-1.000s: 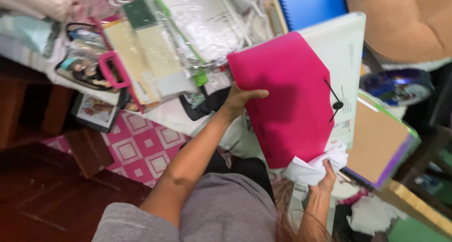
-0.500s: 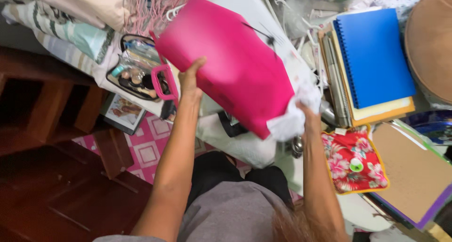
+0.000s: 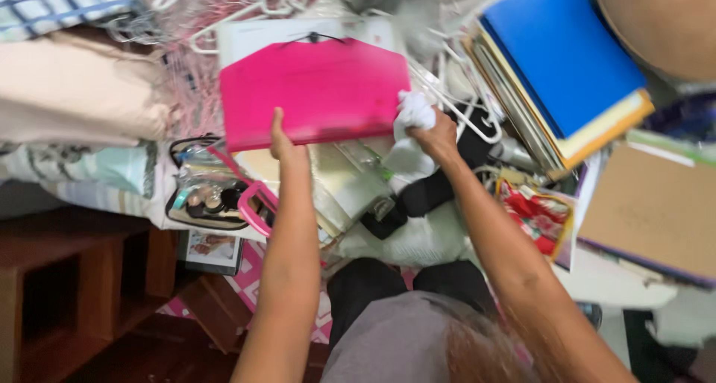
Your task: The person wipes various folders and notebooks with a white cloth and places them inside a cabinet one at a time.
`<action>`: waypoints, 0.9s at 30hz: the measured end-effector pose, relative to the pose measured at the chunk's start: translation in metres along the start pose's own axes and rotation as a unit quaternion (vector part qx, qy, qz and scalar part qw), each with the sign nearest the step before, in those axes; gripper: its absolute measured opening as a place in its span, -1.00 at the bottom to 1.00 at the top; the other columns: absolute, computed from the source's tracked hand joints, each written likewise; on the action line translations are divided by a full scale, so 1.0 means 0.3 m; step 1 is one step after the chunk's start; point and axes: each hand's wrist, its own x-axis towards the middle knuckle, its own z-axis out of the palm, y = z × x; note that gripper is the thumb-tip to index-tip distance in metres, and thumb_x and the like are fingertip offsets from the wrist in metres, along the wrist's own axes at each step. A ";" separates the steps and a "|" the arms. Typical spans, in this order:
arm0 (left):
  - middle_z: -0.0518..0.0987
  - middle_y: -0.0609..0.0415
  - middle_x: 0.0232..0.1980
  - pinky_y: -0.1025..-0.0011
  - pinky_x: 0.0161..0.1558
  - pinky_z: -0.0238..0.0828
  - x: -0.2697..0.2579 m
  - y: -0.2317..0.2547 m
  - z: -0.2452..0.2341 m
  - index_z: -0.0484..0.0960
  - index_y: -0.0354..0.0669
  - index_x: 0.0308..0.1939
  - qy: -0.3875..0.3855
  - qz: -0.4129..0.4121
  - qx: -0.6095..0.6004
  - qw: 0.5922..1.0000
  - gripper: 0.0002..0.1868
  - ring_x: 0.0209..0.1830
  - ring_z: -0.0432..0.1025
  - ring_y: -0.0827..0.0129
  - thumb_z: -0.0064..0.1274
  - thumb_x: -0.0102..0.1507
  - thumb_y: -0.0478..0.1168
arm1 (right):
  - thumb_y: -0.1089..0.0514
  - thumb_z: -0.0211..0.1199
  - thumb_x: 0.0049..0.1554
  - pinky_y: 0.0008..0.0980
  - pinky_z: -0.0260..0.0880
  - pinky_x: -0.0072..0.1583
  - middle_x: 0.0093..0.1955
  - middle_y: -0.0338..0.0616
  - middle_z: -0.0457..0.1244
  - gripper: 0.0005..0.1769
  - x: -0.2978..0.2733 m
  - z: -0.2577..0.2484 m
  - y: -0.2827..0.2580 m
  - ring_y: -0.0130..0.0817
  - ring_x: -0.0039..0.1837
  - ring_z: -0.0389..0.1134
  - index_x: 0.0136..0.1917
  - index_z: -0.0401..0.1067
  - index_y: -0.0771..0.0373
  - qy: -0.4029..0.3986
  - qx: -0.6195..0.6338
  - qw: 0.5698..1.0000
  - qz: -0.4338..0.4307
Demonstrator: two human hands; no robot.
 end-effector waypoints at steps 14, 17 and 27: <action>0.59 0.10 -0.36 0.58 -0.56 0.23 -0.581 -0.194 -0.192 0.55 -0.12 -0.17 -0.003 0.113 0.287 0.951 -0.87 -0.57 0.35 0.54 0.21 0.27 -0.30 | 0.09 0.53 0.01 0.13 0.08 0.40 0.36 0.35 0.18 -0.15 -0.050 -0.789 0.537 0.28 0.38 0.15 0.44 0.25 0.47 0.310 -0.091 0.941 -0.106; 0.60 0.15 -0.29 0.58 -0.43 0.36 -0.778 -0.386 -0.139 0.56 -0.12 -0.08 -0.119 -0.046 0.394 0.910 -0.84 -0.46 0.44 0.53 0.20 0.31 -0.23 | 0.14 0.38 0.09 0.07 0.11 0.39 0.32 0.22 0.27 -0.43 0.024 -0.750 0.708 0.21 0.38 0.21 0.34 0.41 0.34 0.267 -0.152 0.948 -0.086; 0.37 -0.11 0.43 0.17 0.25 0.34 -0.994 -1.102 0.148 0.15 -0.29 0.52 -0.249 -0.289 0.528 0.759 -0.03 0.36 0.32 0.17 0.18 0.22 0.17 | 0.18 0.39 0.06 0.04 0.17 0.39 0.35 0.09 0.24 -0.42 0.469 -0.629 0.500 0.12 0.42 0.20 0.37 0.42 0.10 0.110 -0.073 0.962 -0.237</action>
